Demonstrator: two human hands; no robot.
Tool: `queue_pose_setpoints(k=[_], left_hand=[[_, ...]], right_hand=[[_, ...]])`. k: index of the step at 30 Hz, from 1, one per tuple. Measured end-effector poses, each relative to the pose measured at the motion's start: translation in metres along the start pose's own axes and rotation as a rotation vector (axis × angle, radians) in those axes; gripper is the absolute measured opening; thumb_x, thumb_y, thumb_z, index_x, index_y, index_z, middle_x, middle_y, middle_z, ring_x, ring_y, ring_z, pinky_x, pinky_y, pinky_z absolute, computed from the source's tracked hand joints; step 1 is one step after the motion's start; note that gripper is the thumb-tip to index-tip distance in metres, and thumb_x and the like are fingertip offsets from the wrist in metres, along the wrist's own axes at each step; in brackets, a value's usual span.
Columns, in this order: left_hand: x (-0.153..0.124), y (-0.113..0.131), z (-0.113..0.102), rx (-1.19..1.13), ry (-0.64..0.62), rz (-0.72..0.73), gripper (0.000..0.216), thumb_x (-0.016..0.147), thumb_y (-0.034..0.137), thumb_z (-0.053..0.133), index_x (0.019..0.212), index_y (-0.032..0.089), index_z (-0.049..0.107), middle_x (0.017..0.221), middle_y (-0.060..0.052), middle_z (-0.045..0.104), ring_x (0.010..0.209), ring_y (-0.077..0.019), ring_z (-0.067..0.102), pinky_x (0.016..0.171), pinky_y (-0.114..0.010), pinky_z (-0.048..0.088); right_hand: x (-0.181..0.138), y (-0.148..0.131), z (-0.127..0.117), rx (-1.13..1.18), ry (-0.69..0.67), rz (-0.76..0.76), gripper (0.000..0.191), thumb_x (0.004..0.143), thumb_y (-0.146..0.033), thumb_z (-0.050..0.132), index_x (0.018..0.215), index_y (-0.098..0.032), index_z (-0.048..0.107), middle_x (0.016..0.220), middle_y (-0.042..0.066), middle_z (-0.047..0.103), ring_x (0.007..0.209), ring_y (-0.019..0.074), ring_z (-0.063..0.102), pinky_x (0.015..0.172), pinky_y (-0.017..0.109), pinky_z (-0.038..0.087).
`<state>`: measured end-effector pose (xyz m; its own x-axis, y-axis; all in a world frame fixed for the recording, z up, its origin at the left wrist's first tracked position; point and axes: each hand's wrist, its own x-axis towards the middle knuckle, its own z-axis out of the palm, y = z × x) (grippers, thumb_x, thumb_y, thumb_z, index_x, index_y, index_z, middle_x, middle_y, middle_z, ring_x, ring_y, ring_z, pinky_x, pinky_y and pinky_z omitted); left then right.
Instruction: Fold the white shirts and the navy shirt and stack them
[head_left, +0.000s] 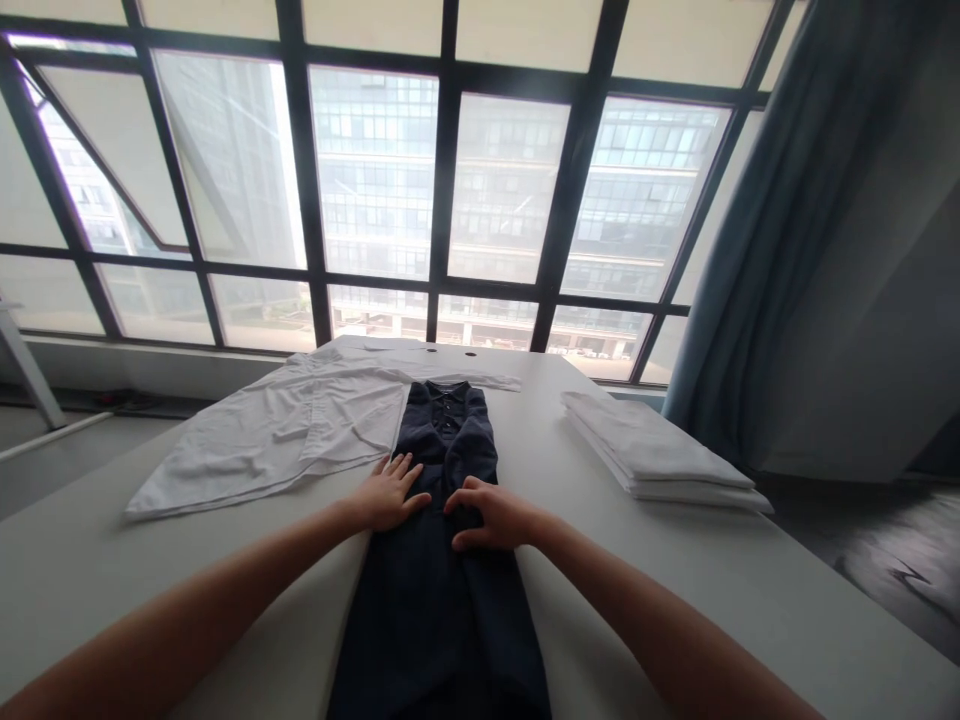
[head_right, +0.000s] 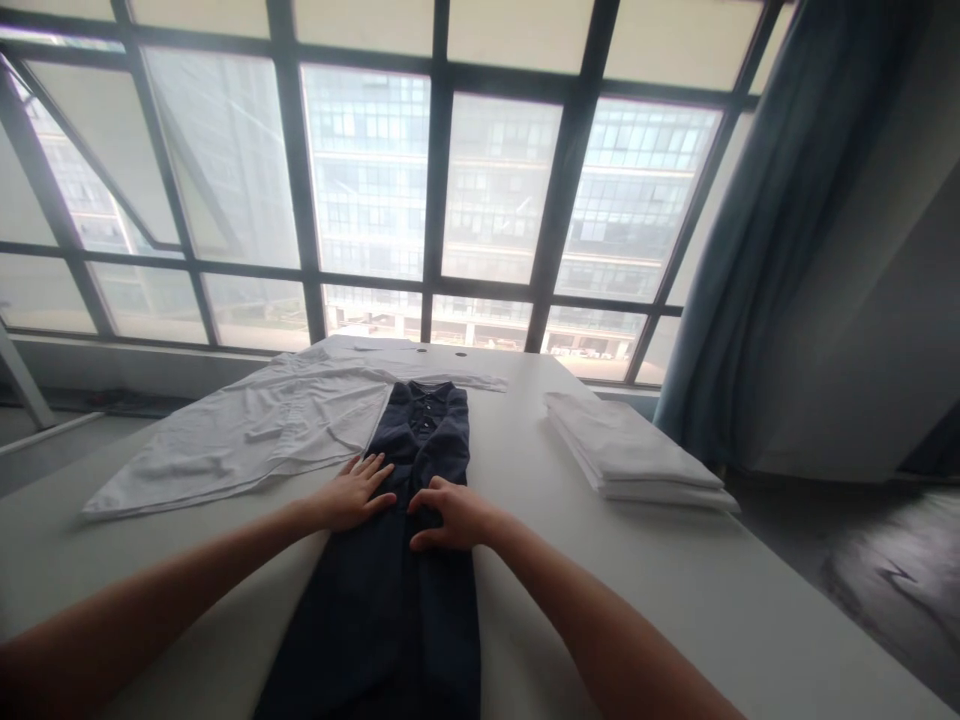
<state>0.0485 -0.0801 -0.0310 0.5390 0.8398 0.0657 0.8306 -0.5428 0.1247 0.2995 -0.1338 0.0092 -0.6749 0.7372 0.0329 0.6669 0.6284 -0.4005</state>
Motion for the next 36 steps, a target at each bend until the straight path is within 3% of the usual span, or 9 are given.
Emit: queue_pose_setpoints(k=[5, 9, 14, 17, 19, 22, 26, 30, 36], left_hand=[[0.026, 0.0, -0.013, 0.014, -0.009, -0.013, 0.067, 0.097, 0.059, 0.035, 0.148, 0.015, 0.04, 0.156, -0.018, 0.03, 0.147, -0.031, 0.021, 0.118, -0.048, 0.011], [0.017, 0.006, -0.015, 0.042, 0.096, -0.015, 0.052, 0.097, 0.044, 0.043, 0.141, 0.018, 0.05, 0.151, -0.015, 0.042, 0.143, -0.0295, 0.032, 0.118, -0.047, 0.017], [-0.018, 0.025, -0.015, -0.04, 0.2, 0.153, 0.032, 0.093, 0.036, 0.052, 0.116, 0.022, 0.069, 0.132, -0.01, 0.061, 0.121, -0.0274, 0.055, 0.108, -0.04, 0.037], [-0.029, 0.029, -0.012, -0.138, 0.141, 0.236, 0.041, 0.091, 0.046, 0.055, 0.124, 0.025, 0.064, 0.136, -0.008, 0.058, 0.125, -0.0271, 0.052, 0.107, -0.039, 0.039], [-0.028, 0.026, -0.008, -0.158, 0.097, 0.23, 0.048, 0.09, 0.051, 0.054, 0.131, 0.027, 0.059, 0.142, -0.007, 0.054, 0.131, -0.0279, 0.047, 0.111, -0.041, 0.036], [-0.021, 0.018, -0.006, -0.15, 0.076, 0.184, 0.05, 0.092, 0.051, 0.05, 0.135, 0.026, 0.057, 0.146, -0.008, 0.05, 0.135, -0.0282, 0.044, 0.114, -0.043, 0.031], [-0.018, 0.017, -0.011, -0.147, 0.068, 0.127, 0.05, 0.094, 0.049, 0.05, 0.136, 0.022, 0.056, 0.147, -0.011, 0.048, 0.136, -0.0292, 0.042, 0.114, -0.044, 0.031], [-0.029, 0.031, -0.023, -0.188, 0.108, 0.228, 0.043, 0.09, 0.044, 0.059, 0.128, 0.025, 0.063, 0.141, -0.01, 0.053, 0.13, -0.03, 0.047, 0.11, -0.044, 0.035], [-0.046, 0.07, -0.039, -0.317, 0.146, 0.334, 0.029, 0.09, 0.04, 0.061, 0.112, 0.023, 0.066, 0.105, -0.006, 0.067, 0.096, -0.0222, 0.063, 0.084, -0.032, 0.048]], right_hand=[[0.005, 0.014, -0.001, -0.045, 0.147, 0.074, 0.051, 0.084, -0.047, 0.068, 0.127, -0.022, 0.062, 0.112, 0.008, 0.053, 0.097, 0.02, 0.06, 0.091, 0.033, 0.047], [-0.011, -0.003, -0.004, -0.09, 0.172, 0.07, 0.037, 0.088, -0.043, 0.063, 0.118, -0.022, 0.068, 0.104, 0.006, 0.06, 0.087, 0.0167, 0.061, 0.081, 0.028, 0.046], [-0.029, -0.037, -0.017, 0.05, -0.078, 0.064, 0.048, 0.081, -0.061, 0.063, 0.103, -0.019, 0.072, 0.074, -0.002, 0.061, 0.063, 0.0107, 0.053, 0.057, 0.021, 0.038], [-0.032, -0.05, -0.022, 0.061, -0.235, 0.126, 0.066, 0.062, -0.068, 0.075, 0.109, -0.021, 0.069, 0.075, -0.003, 0.062, 0.062, 0.0112, 0.054, 0.054, 0.02, 0.038], [-0.033, -0.053, -0.022, 0.009, -0.272, 0.168, 0.071, 0.055, -0.062, 0.082, 0.112, -0.022, 0.067, 0.077, -0.003, 0.063, 0.064, 0.0123, 0.056, 0.055, 0.02, 0.039], [-0.032, -0.05, -0.02, -0.058, -0.255, 0.184, 0.053, 0.061, -0.044, 0.082, 0.107, -0.021, 0.069, 0.076, -0.002, 0.063, 0.064, 0.0128, 0.055, 0.055, 0.021, 0.038], [-0.033, -0.044, -0.024, -0.104, -0.071, 0.188, 0.029, 0.068, -0.016, 0.065, 0.097, -0.018, 0.07, 0.077, -0.001, 0.063, 0.064, 0.0114, 0.052, 0.056, 0.02, 0.038], [-0.038, -0.044, -0.036, 0.075, 0.051, 0.217, 0.033, 0.068, -0.01, 0.056, 0.098, -0.017, 0.067, 0.077, -0.002, 0.062, 0.061, 0.0093, 0.051, 0.055, 0.019, 0.038], [-0.044, -0.053, -0.044, 0.516, -0.057, 0.208, 0.022, 0.076, -0.014, 0.054, 0.097, -0.018, 0.061, 0.065, -0.005, 0.058, 0.053, 0.009, 0.054, 0.05, 0.018, 0.041]])
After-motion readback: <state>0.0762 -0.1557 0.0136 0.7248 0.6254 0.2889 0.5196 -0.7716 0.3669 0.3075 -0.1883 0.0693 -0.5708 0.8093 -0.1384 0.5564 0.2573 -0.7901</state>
